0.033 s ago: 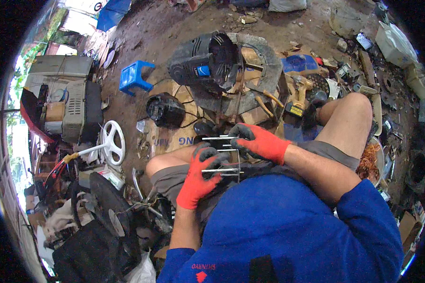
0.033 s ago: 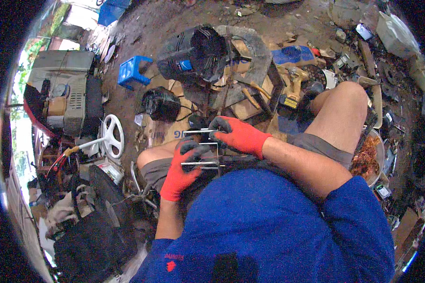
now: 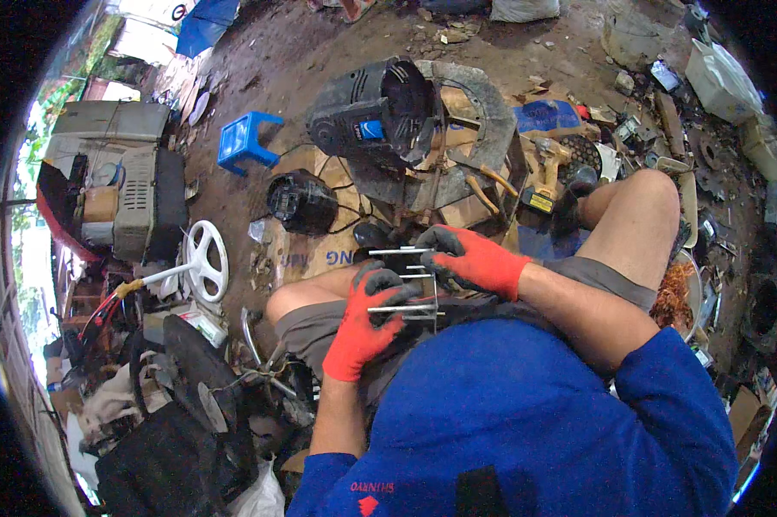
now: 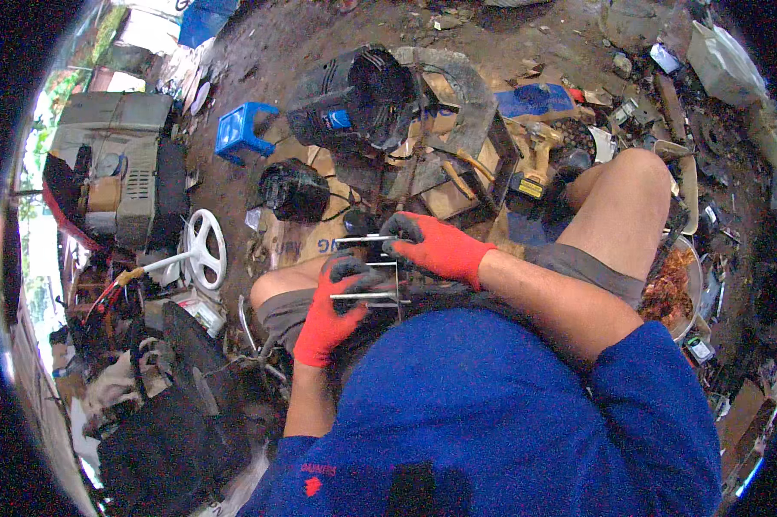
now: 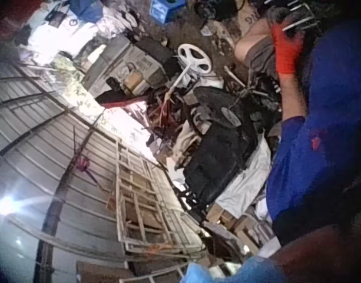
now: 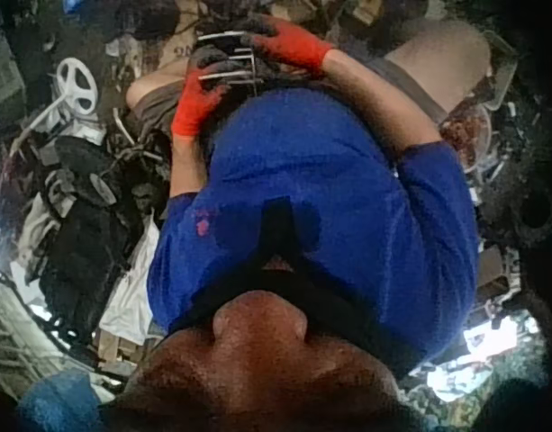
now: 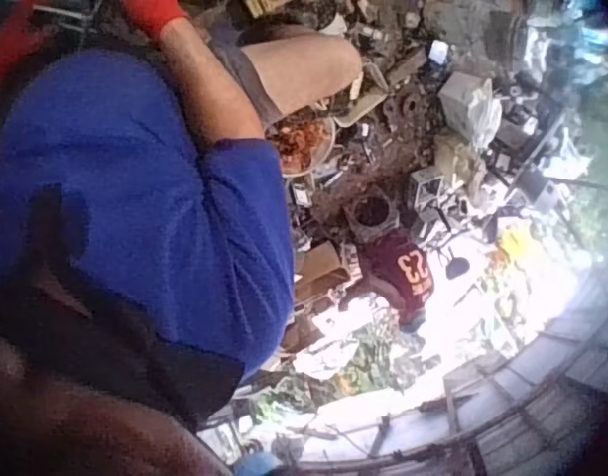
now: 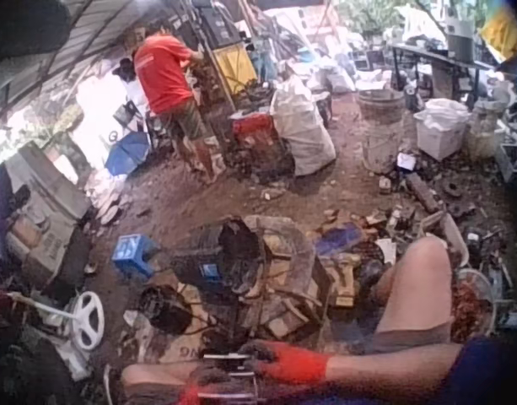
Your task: The person sits on the ground and uses a screwdriver to remove screws from a metal casing. They then open the casing to reveal a circuit board, which they inspect and manipulate with their hands.
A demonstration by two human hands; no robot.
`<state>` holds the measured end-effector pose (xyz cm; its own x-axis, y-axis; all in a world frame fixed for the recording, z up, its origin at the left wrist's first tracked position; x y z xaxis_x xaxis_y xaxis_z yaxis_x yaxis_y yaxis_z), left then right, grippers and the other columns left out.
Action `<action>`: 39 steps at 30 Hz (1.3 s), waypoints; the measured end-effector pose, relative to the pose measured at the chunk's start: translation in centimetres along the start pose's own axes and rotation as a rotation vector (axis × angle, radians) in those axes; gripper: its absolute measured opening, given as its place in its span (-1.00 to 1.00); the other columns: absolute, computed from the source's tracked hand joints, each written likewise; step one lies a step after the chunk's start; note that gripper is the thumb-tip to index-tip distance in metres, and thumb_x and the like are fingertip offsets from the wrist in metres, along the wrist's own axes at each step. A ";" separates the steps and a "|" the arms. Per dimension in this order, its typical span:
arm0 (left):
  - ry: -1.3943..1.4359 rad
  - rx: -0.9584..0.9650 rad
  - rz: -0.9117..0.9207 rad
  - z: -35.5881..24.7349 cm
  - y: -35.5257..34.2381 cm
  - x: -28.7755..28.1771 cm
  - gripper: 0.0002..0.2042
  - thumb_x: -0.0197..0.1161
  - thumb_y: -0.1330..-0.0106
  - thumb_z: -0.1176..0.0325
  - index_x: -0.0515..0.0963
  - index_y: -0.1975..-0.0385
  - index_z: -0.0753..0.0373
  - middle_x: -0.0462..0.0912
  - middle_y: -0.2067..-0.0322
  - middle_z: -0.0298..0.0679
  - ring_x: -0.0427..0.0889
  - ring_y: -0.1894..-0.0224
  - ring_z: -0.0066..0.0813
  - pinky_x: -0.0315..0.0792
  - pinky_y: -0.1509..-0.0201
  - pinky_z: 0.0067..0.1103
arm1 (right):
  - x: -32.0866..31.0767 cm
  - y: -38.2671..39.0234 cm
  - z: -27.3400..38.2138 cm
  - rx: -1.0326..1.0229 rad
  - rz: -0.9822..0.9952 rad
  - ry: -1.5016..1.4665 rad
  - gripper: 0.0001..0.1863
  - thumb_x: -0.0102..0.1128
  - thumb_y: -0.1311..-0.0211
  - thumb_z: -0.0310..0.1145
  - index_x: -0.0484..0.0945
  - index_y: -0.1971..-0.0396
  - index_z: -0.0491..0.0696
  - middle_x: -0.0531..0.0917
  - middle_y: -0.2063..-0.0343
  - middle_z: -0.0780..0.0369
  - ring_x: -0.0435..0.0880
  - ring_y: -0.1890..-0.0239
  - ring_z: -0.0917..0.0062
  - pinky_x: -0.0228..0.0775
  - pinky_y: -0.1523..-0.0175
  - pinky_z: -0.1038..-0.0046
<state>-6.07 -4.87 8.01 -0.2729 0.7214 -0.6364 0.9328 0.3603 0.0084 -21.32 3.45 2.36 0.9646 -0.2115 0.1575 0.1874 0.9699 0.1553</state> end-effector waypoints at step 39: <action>0.594 -0.227 -0.018 4.8 0.8 1.9 -0.43 0.33 -0.30 0.35 0.40 -0.32 0.33 0.55 -0.22 -0.22 0.50 -0.26 -0.39 0.39 -0.31 -0.44 | 0.7 2.6 2.9 -0.194 -0.077 0.687 -0.53 0.31 -0.17 -0.15 0.52 -0.05 0.00 0.72 0.16 0.07 0.70 0.07 0.09 0.55 -0.03 0.15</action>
<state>-4.70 -6.09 3.12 -0.4329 0.8956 -0.1021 0.8715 0.4448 0.2064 -20.69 5.42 5.74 0.8344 -0.2184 -0.5060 0.2274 0.9728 -0.0449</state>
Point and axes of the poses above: each hand's wrist, its own y-axis away from the middle knuckle, its own x-axis out of the palm, z = x × y, the point moved 10 cm from there along -y, towards the middle knuckle
